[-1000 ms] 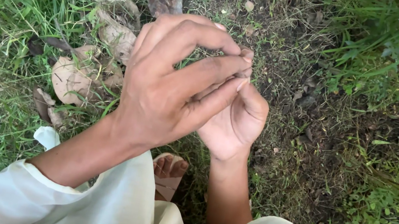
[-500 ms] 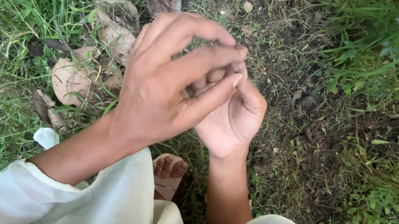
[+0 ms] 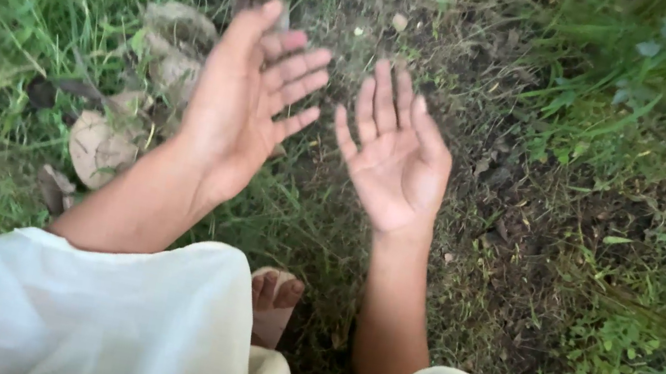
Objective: Picking weeds and grass by hand from an outdoor area.
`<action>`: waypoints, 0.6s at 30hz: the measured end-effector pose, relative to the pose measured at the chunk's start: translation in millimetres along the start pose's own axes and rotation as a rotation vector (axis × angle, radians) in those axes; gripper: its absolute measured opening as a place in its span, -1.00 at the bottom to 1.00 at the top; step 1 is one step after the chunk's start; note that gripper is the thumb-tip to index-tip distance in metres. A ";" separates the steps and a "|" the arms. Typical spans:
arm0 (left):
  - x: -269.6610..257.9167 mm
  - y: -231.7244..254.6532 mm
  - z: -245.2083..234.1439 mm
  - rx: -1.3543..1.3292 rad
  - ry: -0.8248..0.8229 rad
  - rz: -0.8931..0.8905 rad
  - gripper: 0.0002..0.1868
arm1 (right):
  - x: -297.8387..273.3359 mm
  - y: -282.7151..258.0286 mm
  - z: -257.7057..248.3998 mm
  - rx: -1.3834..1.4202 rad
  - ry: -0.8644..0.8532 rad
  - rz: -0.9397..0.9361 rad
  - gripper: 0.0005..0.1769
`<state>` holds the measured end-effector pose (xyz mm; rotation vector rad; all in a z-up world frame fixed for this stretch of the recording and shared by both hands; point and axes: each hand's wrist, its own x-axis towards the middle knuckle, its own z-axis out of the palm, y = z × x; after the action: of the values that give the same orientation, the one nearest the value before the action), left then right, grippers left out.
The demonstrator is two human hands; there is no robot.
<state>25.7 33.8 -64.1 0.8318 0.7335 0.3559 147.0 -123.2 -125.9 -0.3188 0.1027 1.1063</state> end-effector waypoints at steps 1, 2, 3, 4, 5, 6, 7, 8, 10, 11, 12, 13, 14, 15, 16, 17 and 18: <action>7.3 -6.0 -4.8 -0.047 0.001 -0.076 -0.26 | 2.3 -4.3 -7.3 -0.035 0.068 -0.019 -0.56; 15.1 -11.9 -9.4 -0.093 0.001 -0.153 -0.24 | 5.0 -8.9 -14.8 -0.070 0.135 -0.039 -0.59; 22.2 -17.5 -12.1 -0.093 -0.013 -0.148 -0.24 | 10.6 -14.0 -26.8 -0.077 0.129 -0.051 -0.59; 29.7 -23.1 -14.8 -0.091 -0.010 -0.193 -0.25 | 16.5 -19.4 -38.9 -0.253 0.253 -0.134 -0.62; 36.7 -28.9 -18.0 -0.088 -0.006 -0.240 -0.26 | 22.1 -24.1 -51.3 -0.427 0.379 -0.216 -0.65; 43.4 -32.6 -18.7 -0.087 -0.017 -0.237 -0.26 | 31.8 -32.0 -72.5 -0.430 0.376 -0.227 -0.65; 49.0 -36.9 -19.8 -0.084 -0.018 -0.283 -0.28 | 40.7 -39.3 -94.0 -0.683 0.474 -0.369 -0.68; 54.6 -41.2 -21.1 -0.081 -0.018 -0.329 -0.29 | 49.6 -46.8 -115.7 -0.935 0.575 -0.510 -0.71; 63.7 -45.2 -19.6 -0.086 -0.040 -0.355 -0.30 | 63.0 -54.5 -100.1 -1.043 0.635 -0.536 -0.62; 67.4 -47.3 -19.4 -0.095 -0.050 -0.382 -0.31 | 69.7 -57.7 -92.4 -1.152 0.693 -0.548 -0.52; 69.7 -48.2 -17.9 -0.094 -0.052 -0.381 -0.31 | 84.3 -66.3 -105.6 -1.151 0.693 -0.550 -0.52; 71.8 -49.2 -17.0 -0.099 -0.062 -0.390 -0.32 | 98.8 -74.1 -119.0 -1.318 0.558 -0.661 -0.56; 73.9 -50.2 -16.3 -0.104 -0.071 -0.400 -0.33 | 113.4 -81.8 -132.5 -1.480 0.413 -0.767 -0.57; 75.3 -50.9 -15.2 -0.103 -0.072 -0.398 -0.33 | 127.5 -86.2 -137.3 -1.479 0.412 -0.769 -0.57; 76.9 -51.7 -14.2 -0.103 -0.069 -0.406 -0.34 | 141.8 -90.5 -142.1 -1.566 0.444 -0.751 -0.54; 78.8 -52.6 -13.1 -0.102 -0.068 -0.415 -0.36 | 155.5 -95.1 -147.3 -1.651 0.481 -0.732 -0.50; 81.0 -54.3 -13.4 -0.099 -0.071 -0.416 -0.36 | 159.9 -95.6 -138.2 -1.649 0.484 -0.735 -0.50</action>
<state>73.6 51.4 -148.2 0.5774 0.7945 -0.0105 314.5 -66.3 -276.1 -1.9166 -0.5109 0.1154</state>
